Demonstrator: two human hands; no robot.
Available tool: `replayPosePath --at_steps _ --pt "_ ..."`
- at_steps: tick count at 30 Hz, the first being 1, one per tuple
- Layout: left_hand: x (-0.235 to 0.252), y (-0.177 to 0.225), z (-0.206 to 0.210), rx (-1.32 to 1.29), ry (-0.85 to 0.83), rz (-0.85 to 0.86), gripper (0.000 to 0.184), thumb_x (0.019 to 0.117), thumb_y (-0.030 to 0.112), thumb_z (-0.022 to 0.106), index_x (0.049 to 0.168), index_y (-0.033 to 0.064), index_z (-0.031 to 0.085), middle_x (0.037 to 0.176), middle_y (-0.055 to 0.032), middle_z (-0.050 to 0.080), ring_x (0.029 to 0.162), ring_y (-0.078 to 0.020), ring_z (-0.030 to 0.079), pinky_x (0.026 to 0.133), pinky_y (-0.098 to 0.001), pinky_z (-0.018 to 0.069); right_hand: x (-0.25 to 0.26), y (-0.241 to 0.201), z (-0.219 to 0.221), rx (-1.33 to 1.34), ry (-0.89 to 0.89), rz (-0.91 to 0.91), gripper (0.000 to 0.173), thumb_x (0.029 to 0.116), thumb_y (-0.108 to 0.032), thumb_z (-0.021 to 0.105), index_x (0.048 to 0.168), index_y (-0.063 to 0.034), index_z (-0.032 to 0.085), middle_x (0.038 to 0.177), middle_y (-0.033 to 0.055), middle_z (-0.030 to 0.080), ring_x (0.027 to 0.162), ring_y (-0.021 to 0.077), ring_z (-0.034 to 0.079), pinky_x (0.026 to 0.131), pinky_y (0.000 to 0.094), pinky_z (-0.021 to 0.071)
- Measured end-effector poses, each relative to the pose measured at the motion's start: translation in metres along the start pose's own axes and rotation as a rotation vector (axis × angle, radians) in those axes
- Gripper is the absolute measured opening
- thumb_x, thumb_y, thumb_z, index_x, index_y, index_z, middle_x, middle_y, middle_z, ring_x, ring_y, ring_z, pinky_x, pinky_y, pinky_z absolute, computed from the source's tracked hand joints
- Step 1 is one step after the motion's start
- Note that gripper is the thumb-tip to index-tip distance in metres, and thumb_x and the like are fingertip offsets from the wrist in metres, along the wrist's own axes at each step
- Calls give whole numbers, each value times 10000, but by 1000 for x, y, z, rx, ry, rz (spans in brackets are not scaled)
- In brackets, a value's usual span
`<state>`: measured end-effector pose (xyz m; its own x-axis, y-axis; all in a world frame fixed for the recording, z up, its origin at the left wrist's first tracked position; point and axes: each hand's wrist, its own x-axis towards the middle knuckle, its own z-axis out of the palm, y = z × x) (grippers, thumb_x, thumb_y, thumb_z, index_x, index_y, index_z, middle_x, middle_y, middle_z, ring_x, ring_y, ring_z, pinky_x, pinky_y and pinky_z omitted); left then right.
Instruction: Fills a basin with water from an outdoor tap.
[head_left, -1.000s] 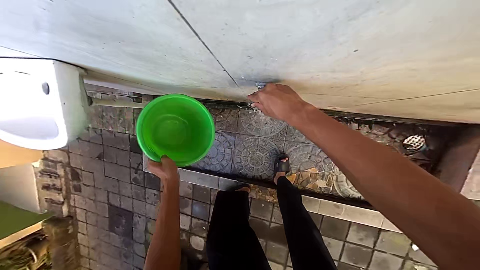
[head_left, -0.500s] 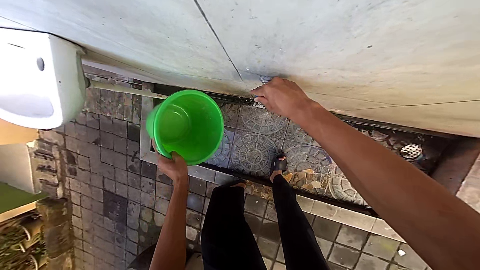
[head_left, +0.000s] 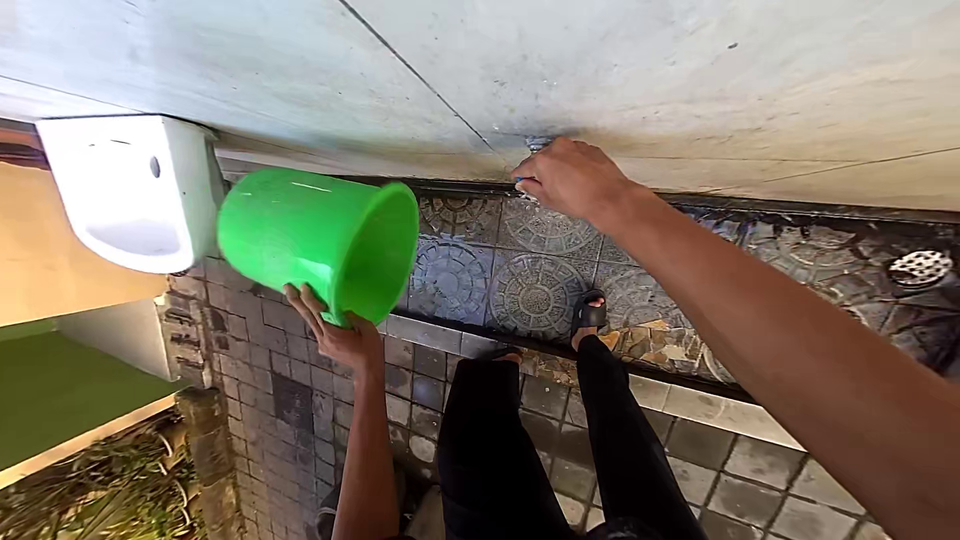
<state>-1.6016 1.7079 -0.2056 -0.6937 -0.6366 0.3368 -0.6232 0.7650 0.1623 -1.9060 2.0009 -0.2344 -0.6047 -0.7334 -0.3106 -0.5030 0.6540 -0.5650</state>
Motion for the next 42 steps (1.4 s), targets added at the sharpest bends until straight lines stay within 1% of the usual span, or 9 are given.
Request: replayPosePath --at_steps 1,3,5,8,11,16,21,33,42 --pt "-4 10 10 -88 -57 -142 694 941 52 529 1605 111 333 1629 -86 397 1355 -291 554 1017 -527 522 -2 -4 -3 -3 -27 26 281 1067 -297 523 1230 -210 735 1142 138 723 1086 368 684 860 590 552" --pt "-16 27 38 -213 -178 -456 506 952 79 581 1444 -4 491 1331 -227 626 1217 -344 624 1017 -555 501 -4 -23 -26 -11 -256 168 336 1104 -275 458 1382 -217 636 1366 117 630 1302 325 576 1051 539 461" --pt "-35 43 73 -319 -336 -722 428 930 99 601 1336 -33 567 1215 -251 657 1117 -344 657 945 -559 537 -4 -2 2 12 -21 27 287 1076 -261 511 1261 -193 719 1218 147 706 1152 367 666 937 585 539" --pt "-77 78 114 -468 -518 -891 389 934 89 589 1305 -28 572 1182 -244 657 1041 -344 672 861 -567 565 -1 4 -2 -37 -92 7 322 1073 -191 498 1330 -258 681 1270 123 688 1181 356 655 947 577 543" --pt "-107 119 139 -599 -652 -851 357 947 71 584 1292 -25 582 1128 -225 676 962 -315 692 805 -535 584 1 1 -18 -187 -162 -71 334 1066 -142 505 1311 -266 694 1228 152 687 1151 376 653 934 575 534" --pt "-111 162 154 -854 -812 -785 302 940 7 567 1235 -16 624 1106 -176 706 970 -244 709 830 -470 601 14 -19 -40 -574 -371 -317 272 1035 11 477 1178 -92 684 1099 200 675 1056 422 661 846 575 541" --pt "-114 153 154 -927 -784 -780 309 922 -4 562 1223 -15 631 1101 -173 713 988 -238 710 857 -472 592 16 -48 -50 -717 -446 -290 166 1039 5 473 1013 22 635 995 243 630 983 450 649 742 576 521" --pt "-110 128 156 -1100 -698 -792 245 940 32 576 1166 -18 654 1036 -178 725 959 -275 716 858 -526 581 23 -38 -34 -734 -413 -276 266 1030 -61 550 1178 -159 749 1053 207 731 973 456 699 804 633 558" --pt "-116 122 156 -1068 -714 -837 248 948 94 580 1170 17 662 1027 -168 729 969 -296 715 857 -572 564 26 -56 -30 -821 -451 -171 280 1043 -87 556 1235 -175 740 1119 200 733 1012 456 700 828 632 562"
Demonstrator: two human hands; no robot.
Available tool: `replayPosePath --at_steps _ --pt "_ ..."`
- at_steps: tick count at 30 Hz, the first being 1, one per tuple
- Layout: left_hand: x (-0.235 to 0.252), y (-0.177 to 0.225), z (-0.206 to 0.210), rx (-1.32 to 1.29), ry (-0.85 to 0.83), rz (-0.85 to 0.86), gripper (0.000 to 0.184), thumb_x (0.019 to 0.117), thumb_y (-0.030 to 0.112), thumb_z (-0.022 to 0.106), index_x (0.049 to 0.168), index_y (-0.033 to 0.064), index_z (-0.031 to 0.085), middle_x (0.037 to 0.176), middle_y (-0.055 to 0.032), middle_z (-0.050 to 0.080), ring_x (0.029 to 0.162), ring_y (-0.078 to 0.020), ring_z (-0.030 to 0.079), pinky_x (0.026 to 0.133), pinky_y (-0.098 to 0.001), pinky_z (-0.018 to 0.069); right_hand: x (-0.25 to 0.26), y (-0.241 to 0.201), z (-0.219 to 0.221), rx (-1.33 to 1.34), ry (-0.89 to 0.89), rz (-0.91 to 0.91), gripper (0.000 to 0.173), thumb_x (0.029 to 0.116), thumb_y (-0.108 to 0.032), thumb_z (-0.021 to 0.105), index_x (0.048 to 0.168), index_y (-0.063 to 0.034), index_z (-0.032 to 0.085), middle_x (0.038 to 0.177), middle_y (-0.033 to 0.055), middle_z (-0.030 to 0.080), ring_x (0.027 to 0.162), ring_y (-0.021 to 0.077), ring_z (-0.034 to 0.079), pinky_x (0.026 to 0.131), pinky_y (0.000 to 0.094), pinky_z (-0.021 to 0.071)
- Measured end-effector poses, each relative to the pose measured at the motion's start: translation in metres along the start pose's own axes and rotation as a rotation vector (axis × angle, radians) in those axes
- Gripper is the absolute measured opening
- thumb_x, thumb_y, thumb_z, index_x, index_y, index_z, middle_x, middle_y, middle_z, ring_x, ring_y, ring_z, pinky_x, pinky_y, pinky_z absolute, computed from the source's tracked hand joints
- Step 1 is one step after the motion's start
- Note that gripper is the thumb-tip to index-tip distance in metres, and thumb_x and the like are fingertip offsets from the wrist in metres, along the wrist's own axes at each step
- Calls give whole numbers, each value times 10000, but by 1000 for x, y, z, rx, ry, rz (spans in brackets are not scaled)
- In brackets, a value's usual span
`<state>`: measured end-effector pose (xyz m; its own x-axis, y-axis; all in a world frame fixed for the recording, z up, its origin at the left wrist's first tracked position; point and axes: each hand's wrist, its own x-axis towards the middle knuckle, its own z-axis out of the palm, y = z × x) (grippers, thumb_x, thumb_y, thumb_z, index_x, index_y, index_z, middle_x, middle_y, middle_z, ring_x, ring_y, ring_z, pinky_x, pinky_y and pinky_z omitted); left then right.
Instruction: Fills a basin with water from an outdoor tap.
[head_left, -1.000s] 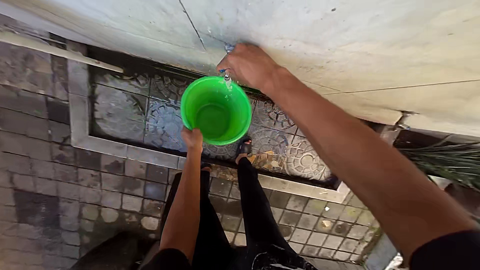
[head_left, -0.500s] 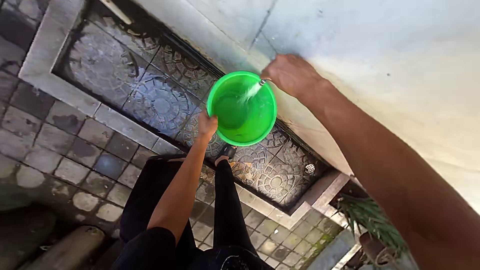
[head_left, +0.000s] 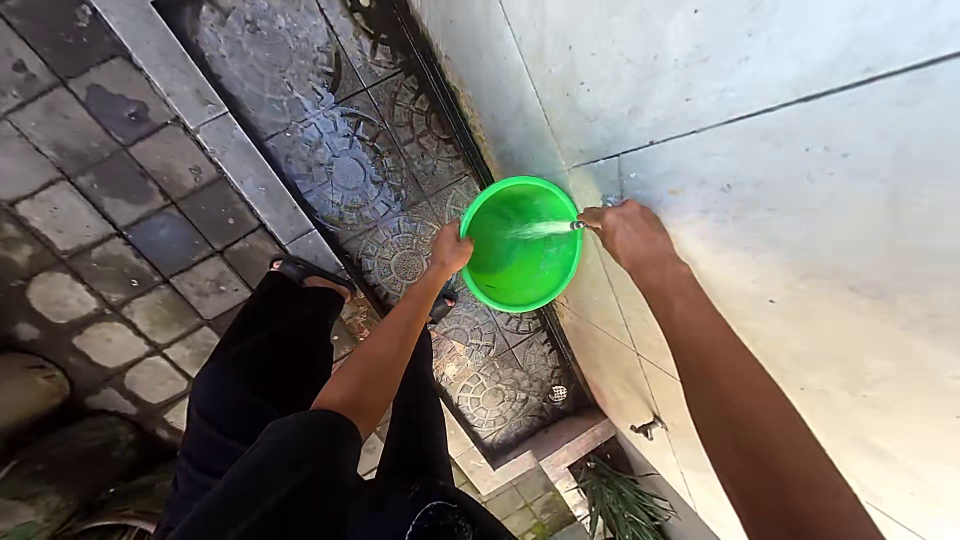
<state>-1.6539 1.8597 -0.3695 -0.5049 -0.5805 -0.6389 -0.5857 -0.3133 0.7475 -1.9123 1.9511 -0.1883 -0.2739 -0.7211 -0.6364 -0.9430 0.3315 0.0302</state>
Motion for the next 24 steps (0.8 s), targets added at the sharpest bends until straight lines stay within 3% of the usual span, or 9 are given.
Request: replayPosePath --at_steps 7,11,24 --pt "-3 -4 -7 78 -6 -19 253 959 125 578 1175 38 678 1043 -179 726 1006 -340 700 866 -627 529 0 -1 3 20 38 -29 262 1032 -79 583 1211 -156 758 1175 152 742 1004 432 711 836 635 561" --pt "-5 -10 -10 29 -4 -61 299 975 146 573 1250 60 653 1089 -173 726 1039 -343 697 882 -637 528 2 0 1 26 29 -63 287 1028 -53 570 1222 -142 763 1290 87 719 1061 400 711 893 629 554" --pt "-5 -26 0 -122 25 -64 271 959 104 575 1205 30 661 1069 -171 724 1008 -305 703 877 -580 549 0 1 2 48 36 -57 305 1026 -43 577 1252 -147 753 1352 51 693 1085 387 710 914 621 547"
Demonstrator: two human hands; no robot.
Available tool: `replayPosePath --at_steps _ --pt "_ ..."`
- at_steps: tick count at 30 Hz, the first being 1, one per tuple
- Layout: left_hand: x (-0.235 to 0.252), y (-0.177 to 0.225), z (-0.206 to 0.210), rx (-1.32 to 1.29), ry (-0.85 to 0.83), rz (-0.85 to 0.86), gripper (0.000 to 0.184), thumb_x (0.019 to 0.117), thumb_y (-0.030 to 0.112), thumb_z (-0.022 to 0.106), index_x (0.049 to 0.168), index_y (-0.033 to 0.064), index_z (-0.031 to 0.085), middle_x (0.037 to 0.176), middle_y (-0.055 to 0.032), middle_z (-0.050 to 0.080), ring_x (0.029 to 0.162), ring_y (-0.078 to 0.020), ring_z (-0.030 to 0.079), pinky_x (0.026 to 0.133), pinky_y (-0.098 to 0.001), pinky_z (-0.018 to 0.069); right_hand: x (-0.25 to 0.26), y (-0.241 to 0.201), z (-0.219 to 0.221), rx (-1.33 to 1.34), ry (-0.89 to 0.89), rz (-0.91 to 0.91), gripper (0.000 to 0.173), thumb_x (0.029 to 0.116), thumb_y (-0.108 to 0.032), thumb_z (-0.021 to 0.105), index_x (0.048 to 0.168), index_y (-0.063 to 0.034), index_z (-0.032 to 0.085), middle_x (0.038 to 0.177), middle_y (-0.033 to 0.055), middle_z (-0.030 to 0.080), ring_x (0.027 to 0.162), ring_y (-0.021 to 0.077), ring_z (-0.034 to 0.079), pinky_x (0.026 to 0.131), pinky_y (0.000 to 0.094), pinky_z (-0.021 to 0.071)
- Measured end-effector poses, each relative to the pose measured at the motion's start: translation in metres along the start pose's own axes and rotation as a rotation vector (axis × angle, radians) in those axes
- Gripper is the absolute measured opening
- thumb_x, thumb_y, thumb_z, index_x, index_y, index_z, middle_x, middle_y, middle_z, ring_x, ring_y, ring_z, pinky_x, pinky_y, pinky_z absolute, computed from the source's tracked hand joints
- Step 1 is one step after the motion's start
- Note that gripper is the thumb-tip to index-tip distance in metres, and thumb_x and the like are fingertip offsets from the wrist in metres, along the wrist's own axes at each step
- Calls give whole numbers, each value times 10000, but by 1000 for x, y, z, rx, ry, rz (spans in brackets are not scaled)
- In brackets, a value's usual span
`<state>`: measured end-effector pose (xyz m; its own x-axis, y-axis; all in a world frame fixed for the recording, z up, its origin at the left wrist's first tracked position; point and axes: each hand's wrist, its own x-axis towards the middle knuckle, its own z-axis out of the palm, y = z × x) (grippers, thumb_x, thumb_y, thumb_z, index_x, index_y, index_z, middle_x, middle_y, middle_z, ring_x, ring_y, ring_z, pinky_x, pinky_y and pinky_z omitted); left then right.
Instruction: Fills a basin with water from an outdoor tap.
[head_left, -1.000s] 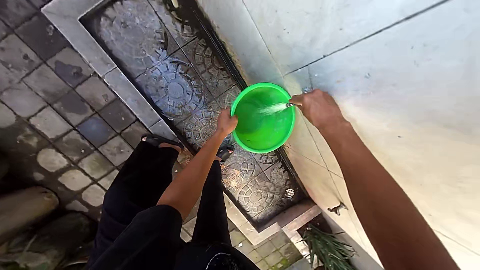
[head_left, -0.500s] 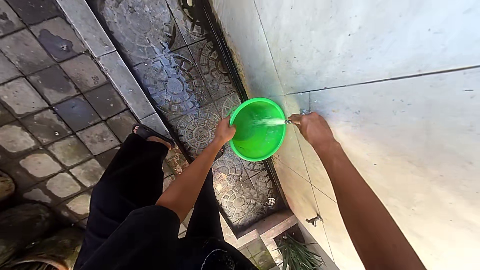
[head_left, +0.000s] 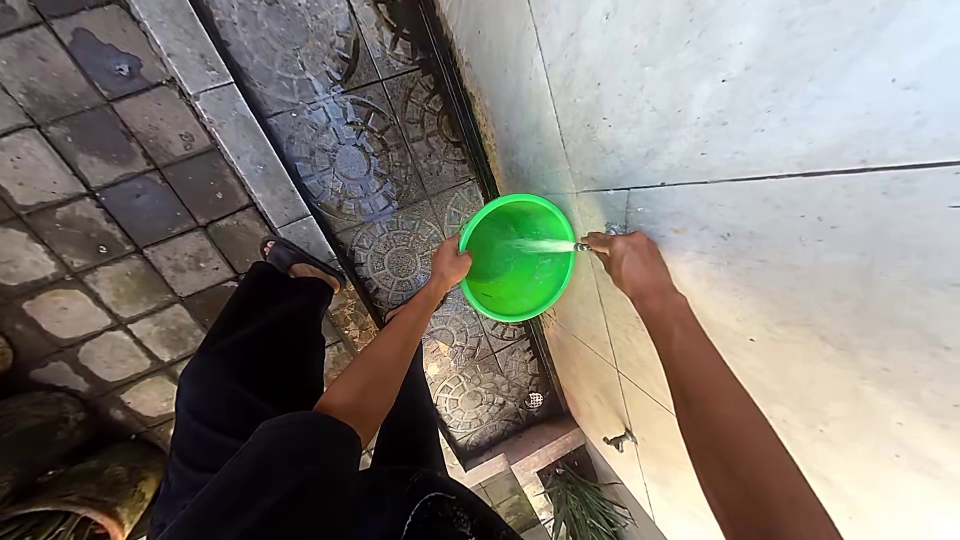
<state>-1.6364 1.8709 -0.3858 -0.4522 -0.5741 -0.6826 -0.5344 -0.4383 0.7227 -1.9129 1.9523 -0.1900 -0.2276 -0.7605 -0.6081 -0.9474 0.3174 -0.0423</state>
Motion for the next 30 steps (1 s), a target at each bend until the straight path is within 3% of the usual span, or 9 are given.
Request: replayPosePath --at_steps 7,12,20,30 --pt "6 -27 0 -67 53 -51 316 970 84 577 1275 29 644 1134 -187 717 1053 -314 698 917 -587 544 -3 4 4 54 63 -13 307 1018 -30 584 1241 -147 758 1327 55 707 1068 379 720 904 611 555" --pt "5 -35 4 -173 83 -65 296 967 3 555 1254 -22 626 1139 -196 704 1036 -265 696 922 -482 563 -2 3 4 78 33 26 316 1047 -71 538 1271 -152 744 1369 34 685 1149 359 697 966 596 536" --pt "1 -21 21 -221 121 -79 303 974 -15 557 1272 -23 616 1166 -190 697 1055 -237 690 939 -451 564 0 7 5 86 7 35 331 1053 -89 532 1295 -190 733 1356 28 692 1133 360 700 954 587 541" --pt "9 -17 30 -242 116 -64 299 960 -11 566 1254 -11 623 1143 -175 702 1037 -229 692 921 -455 569 1 13 5 78 15 -30 338 1046 -49 522 1264 -171 750 1348 31 697 1129 344 706 969 564 541"
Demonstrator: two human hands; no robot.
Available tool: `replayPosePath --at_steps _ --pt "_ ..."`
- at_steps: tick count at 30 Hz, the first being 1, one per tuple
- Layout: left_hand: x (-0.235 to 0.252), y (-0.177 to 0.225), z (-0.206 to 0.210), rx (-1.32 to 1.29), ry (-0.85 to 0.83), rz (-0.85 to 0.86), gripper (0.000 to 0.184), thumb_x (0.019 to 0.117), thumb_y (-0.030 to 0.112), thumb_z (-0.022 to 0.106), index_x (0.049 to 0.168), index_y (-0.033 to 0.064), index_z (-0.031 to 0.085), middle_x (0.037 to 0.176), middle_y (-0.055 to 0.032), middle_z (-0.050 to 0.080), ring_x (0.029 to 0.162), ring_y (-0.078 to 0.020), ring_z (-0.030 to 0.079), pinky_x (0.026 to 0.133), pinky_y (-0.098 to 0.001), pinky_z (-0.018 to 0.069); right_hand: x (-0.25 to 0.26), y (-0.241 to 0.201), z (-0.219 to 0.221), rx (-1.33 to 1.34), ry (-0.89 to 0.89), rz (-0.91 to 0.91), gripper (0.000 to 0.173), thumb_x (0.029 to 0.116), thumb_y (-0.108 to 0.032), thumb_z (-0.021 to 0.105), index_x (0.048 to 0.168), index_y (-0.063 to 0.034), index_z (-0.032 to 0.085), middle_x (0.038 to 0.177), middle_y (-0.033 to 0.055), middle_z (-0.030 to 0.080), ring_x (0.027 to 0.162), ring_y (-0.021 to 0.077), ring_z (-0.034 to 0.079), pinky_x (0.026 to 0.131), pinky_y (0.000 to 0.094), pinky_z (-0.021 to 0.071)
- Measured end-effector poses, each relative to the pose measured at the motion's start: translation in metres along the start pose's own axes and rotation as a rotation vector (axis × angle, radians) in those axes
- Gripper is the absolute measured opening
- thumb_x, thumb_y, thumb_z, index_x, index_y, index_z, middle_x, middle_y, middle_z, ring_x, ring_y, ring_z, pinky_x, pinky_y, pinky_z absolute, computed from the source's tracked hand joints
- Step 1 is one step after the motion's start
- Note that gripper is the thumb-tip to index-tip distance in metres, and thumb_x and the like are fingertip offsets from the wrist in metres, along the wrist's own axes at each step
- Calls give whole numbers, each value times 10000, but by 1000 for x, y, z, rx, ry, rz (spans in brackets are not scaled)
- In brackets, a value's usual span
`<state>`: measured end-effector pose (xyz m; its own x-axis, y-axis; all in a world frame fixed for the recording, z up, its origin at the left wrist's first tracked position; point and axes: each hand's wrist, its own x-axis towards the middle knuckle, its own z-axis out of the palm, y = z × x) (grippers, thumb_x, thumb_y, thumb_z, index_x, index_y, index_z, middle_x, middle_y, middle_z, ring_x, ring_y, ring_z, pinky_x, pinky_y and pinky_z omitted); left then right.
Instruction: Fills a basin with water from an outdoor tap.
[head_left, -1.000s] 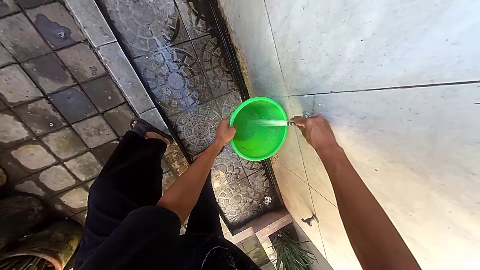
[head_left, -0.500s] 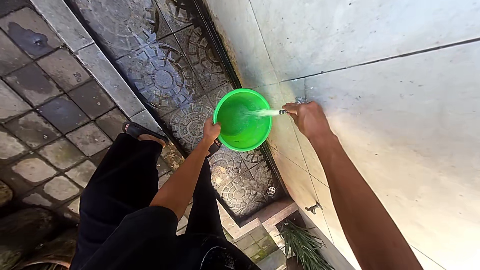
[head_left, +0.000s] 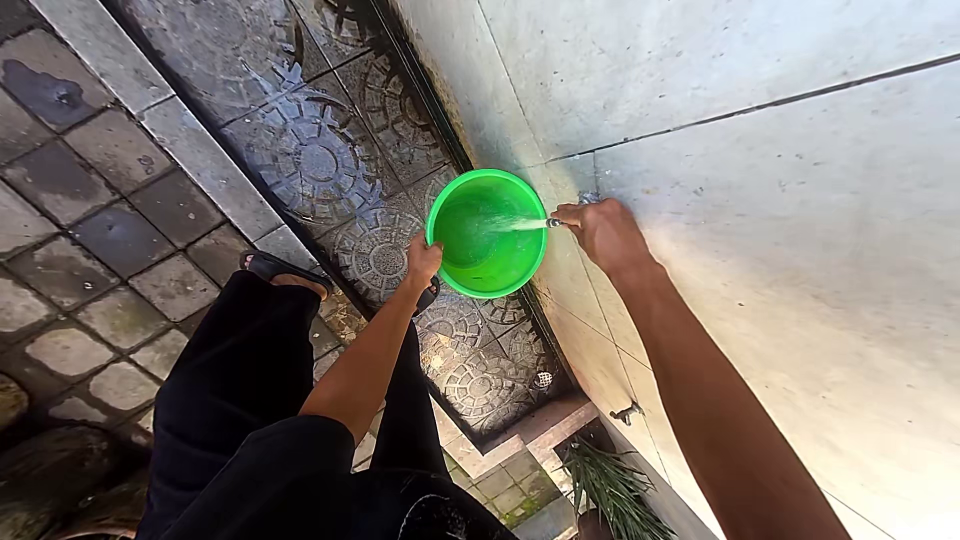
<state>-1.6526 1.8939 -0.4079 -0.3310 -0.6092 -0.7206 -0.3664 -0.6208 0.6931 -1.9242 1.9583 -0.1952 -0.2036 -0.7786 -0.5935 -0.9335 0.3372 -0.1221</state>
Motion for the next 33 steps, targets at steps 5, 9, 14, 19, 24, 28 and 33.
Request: replayPosePath --at_steps 5,9,14,19,24,28,33 --pt "4 0 -3 33 4 7 271 951 2 575 1213 -22 638 1109 -181 711 1009 -242 701 901 -465 574 5 8 -2 -36 -36 -117 385 1026 29 501 1263 -150 746 1347 51 696 1164 324 699 997 542 541" --pt "4 1 -4 25 -4 9 300 956 4 575 1251 -13 632 1143 -181 706 1036 -246 696 919 -474 568 4 8 -1 -32 -24 -124 384 1019 40 504 1242 -144 756 1332 56 704 1149 326 706 981 546 549" --pt "5 3 -4 25 -5 5 289 955 -11 560 1237 -28 622 1125 -192 700 1023 -250 692 905 -466 566 3 7 1 -30 -3 -112 361 1024 22 516 1238 -142 755 1323 61 709 1109 345 717 955 562 555" --pt "5 1 -4 28 -19 11 302 960 -1 560 1255 -19 619 1139 -188 702 1034 -244 694 914 -460 568 3 5 -1 -46 -25 -95 356 1031 -5 525 1248 -168 755 1326 45 708 1097 345 719 940 566 556" --pt "6 1 -4 14 -2 32 300 942 -23 576 1237 -38 626 1121 -200 706 1014 -256 702 904 -465 575 1 6 3 -41 54 -105 339 1001 17 573 1200 -167 776 1280 49 729 1019 350 734 885 580 572" --pt "6 -2 -4 4 -14 34 320 947 -25 563 1262 -30 621 1144 -194 703 1031 -245 698 916 -454 572 1 4 4 -48 44 -96 341 997 19 578 1198 -170 778 1276 43 732 1011 349 735 878 576 573" --pt "7 -1 -5 -3 -17 33 296 949 -31 564 1237 -28 633 1129 -188 706 1016 -241 699 907 -446 571 2 3 4 -55 39 -92 327 1001 4 587 1197 -174 779 1279 35 731 1007 346 735 881 572 572"
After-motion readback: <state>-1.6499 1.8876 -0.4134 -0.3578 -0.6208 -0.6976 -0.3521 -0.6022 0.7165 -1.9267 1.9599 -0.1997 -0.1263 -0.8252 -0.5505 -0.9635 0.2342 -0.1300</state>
